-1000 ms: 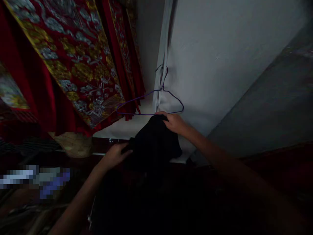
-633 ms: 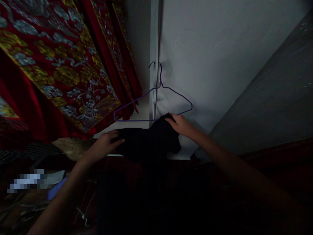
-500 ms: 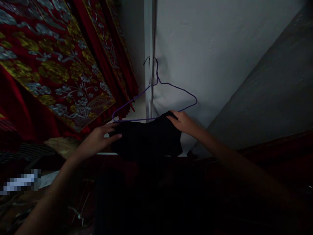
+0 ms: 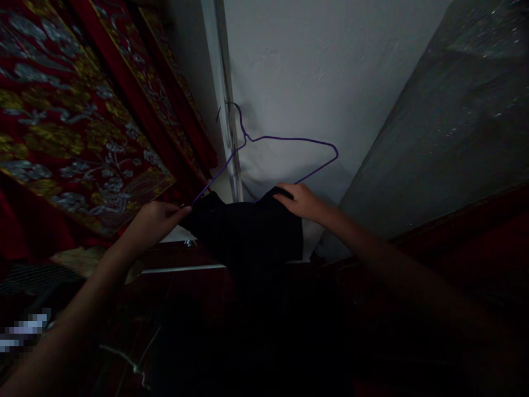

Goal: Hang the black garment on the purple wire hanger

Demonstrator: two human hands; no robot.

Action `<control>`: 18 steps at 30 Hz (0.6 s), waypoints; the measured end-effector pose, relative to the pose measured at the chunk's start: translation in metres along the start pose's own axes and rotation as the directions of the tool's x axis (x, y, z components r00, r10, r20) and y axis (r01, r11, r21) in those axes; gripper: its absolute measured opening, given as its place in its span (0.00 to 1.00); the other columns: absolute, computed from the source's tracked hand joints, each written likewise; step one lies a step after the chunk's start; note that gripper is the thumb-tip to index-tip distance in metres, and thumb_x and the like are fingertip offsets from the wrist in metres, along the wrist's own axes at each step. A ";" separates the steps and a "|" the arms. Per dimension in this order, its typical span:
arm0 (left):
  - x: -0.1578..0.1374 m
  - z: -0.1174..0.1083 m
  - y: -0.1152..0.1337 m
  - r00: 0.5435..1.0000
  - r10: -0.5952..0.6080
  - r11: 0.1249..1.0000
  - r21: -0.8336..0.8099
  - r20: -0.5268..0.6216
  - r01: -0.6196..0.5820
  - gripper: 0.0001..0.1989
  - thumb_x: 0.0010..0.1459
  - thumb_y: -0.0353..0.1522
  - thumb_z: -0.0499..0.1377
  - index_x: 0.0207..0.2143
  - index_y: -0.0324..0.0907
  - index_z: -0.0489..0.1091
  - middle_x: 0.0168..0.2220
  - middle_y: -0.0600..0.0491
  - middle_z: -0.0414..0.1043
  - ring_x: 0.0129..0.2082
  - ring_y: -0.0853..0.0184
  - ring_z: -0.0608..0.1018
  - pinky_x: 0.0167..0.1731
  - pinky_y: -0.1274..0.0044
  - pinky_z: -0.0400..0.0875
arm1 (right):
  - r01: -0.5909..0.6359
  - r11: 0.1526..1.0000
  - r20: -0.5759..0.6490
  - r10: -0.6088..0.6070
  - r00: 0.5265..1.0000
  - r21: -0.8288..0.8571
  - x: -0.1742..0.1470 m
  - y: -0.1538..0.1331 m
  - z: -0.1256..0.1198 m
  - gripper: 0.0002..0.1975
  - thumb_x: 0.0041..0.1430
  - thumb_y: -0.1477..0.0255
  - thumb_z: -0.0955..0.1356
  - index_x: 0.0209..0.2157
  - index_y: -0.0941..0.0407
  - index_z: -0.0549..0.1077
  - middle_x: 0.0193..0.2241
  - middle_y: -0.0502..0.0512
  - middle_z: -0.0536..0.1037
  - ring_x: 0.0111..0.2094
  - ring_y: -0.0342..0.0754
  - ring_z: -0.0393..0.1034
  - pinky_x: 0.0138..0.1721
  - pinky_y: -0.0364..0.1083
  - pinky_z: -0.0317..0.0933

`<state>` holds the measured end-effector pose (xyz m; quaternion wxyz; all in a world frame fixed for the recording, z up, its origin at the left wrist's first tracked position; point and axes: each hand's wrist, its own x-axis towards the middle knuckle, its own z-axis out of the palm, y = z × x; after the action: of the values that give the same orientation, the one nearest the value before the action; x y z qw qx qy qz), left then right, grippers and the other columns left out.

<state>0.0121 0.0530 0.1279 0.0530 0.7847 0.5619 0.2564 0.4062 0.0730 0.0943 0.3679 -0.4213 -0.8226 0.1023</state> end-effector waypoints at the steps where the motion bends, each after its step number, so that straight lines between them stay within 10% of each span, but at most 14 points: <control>1: 0.001 -0.003 0.004 1.000 0.003 1.000 0.012 -0.008 -0.003 0.23 0.59 0.51 0.58 0.27 0.44 0.81 0.21 0.52 0.76 0.21 0.63 0.75 0.24 0.74 0.64 | 0.004 1.000 -0.001 -0.004 1.000 0.010 0.000 0.000 0.000 0.12 0.66 0.70 0.65 0.44 0.57 0.80 0.37 0.57 0.84 0.37 0.52 0.78 0.40 0.47 0.66; 10: 0.041 0.006 0.055 0.887 0.144 0.979 -0.070 -0.438 -0.193 0.12 0.61 0.39 0.58 0.35 0.42 0.77 0.38 0.48 0.81 0.38 0.59 0.81 0.42 0.72 0.72 | -0.004 0.988 0.016 0.002 1.000 0.151 0.003 -0.022 0.024 0.12 0.67 0.66 0.64 0.39 0.57 0.78 0.35 0.56 0.82 0.38 0.51 0.76 0.41 0.47 0.67; 18: 0.054 0.025 0.050 0.921 0.237 0.955 -0.098 -0.309 -0.278 0.12 0.67 0.35 0.50 0.39 0.42 0.73 0.38 0.48 0.79 0.39 0.61 0.79 0.46 0.71 0.72 | -0.037 0.990 -0.200 0.065 0.978 0.138 -0.016 -0.029 0.010 0.15 0.67 0.66 0.64 0.50 0.54 0.78 0.46 0.58 0.82 0.47 0.54 0.77 0.51 0.52 0.69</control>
<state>0.0790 0.0890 0.1431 -0.0105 0.7993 0.4357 0.4137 0.3872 0.0441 0.0926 0.4750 -0.4250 -0.7607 0.1230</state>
